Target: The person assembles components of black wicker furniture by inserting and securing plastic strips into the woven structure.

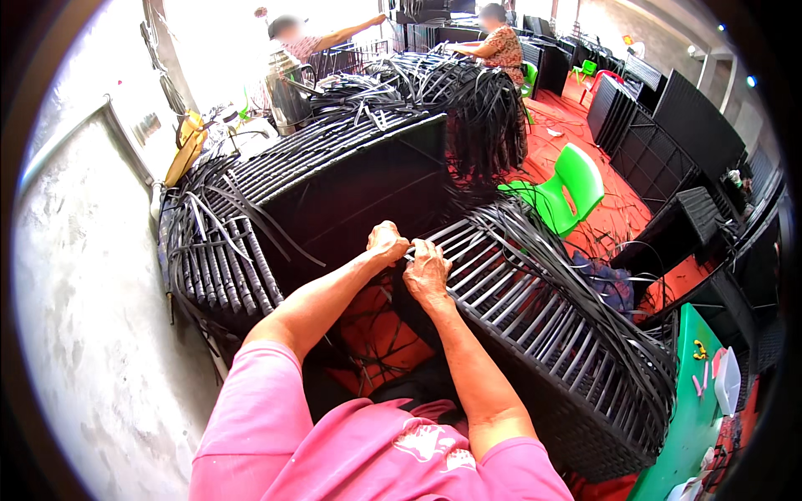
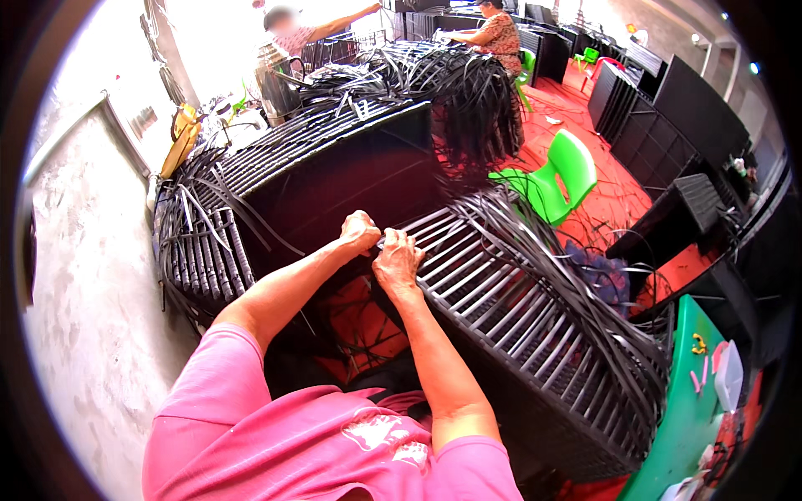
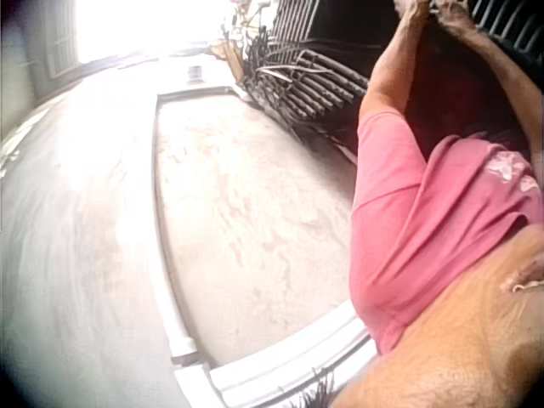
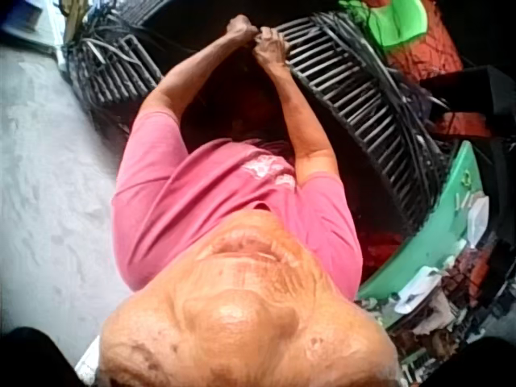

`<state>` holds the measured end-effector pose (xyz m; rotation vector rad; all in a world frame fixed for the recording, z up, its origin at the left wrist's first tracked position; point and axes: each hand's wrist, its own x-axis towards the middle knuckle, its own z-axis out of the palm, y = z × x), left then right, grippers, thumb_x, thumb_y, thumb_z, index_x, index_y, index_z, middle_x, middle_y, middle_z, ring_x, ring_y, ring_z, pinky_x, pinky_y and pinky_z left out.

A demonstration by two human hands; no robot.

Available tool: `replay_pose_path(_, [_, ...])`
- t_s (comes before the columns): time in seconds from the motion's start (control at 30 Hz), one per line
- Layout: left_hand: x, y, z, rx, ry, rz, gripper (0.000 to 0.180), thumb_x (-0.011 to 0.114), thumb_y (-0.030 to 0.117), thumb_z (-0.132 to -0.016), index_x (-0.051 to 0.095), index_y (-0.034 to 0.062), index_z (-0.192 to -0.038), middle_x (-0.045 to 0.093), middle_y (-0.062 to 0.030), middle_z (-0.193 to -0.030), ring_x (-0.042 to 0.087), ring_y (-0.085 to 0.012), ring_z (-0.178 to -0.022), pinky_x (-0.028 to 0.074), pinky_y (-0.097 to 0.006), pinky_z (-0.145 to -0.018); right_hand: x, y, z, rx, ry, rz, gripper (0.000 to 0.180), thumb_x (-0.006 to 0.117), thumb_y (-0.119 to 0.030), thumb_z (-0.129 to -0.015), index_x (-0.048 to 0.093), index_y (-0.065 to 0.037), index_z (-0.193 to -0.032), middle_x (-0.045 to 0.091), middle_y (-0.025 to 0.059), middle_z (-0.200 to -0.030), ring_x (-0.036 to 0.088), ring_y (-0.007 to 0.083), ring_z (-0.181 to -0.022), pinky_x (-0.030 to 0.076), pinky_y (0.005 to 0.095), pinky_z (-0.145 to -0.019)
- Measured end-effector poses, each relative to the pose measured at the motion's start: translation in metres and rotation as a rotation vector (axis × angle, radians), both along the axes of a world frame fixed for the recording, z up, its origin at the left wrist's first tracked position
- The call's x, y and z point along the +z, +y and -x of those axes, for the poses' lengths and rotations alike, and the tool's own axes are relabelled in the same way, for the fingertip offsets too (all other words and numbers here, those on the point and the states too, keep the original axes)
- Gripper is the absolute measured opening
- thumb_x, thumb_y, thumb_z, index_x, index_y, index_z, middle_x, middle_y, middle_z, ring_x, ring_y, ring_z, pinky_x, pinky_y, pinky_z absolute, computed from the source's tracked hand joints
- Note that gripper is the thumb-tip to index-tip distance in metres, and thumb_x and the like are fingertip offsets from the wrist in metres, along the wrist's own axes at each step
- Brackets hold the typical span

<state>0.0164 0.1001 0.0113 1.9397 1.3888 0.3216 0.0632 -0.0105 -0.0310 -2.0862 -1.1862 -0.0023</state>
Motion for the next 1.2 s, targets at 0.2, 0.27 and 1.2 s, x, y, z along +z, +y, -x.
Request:
replay_pose_path(0.2, [0.009, 0.001, 0.006, -0.052, 0.168, 0.089, 0.010, 0.067, 0.010, -0.075, 0.065, 0.0012, -0.080, 0.070, -0.0187, -0.075, 0.073, -0.0297, -0.069, 0.060, -0.037, -0.062, -0.003, -0.006, -0.001, -0.031, -0.065, 0.030, 0.030, 0.060, -0.014, -0.078, 0.063, -0.004, -0.106, 0.062, 0.0143, -0.112, 0.054, 0.0347, -0.110, 0.045, 0.0495, -0.091])
replay_pose_path(0.27, [-0.002, 0.003, 0.003, -0.015, 0.145, 0.069, 0.014, 0.070, 0.012, -0.074, 0.064, -0.0007, -0.076, 0.069, -0.0181, -0.075, 0.072, -0.0305, -0.065, 0.059, -0.037, -0.057, -0.003, -0.007, -0.001, -0.022, -0.077, 0.071, 0.027, 0.060, -0.014, -0.079, 0.064, -0.004, -0.103, 0.062, 0.0144, -0.111, 0.054, 0.0344, -0.109, 0.045, 0.0492, -0.091])
replay_pose_path(1.2, [-0.064, 0.004, 0.028, 0.441, -0.654, 0.591, 0.009, 0.066, 0.006, -0.079, 0.062, -0.0016, -0.077, 0.061, -0.0145, -0.071, 0.059, -0.0261, -0.056, 0.057, -0.043, -0.050, 0.003, -0.015, 0.000, 0.017, 0.089, 0.041, 0.018, 0.068, -0.020, -0.077, 0.071, -0.008, -0.090, 0.067, 0.0095, -0.101, 0.058, 0.0314, -0.106, 0.046, 0.0467, -0.090])
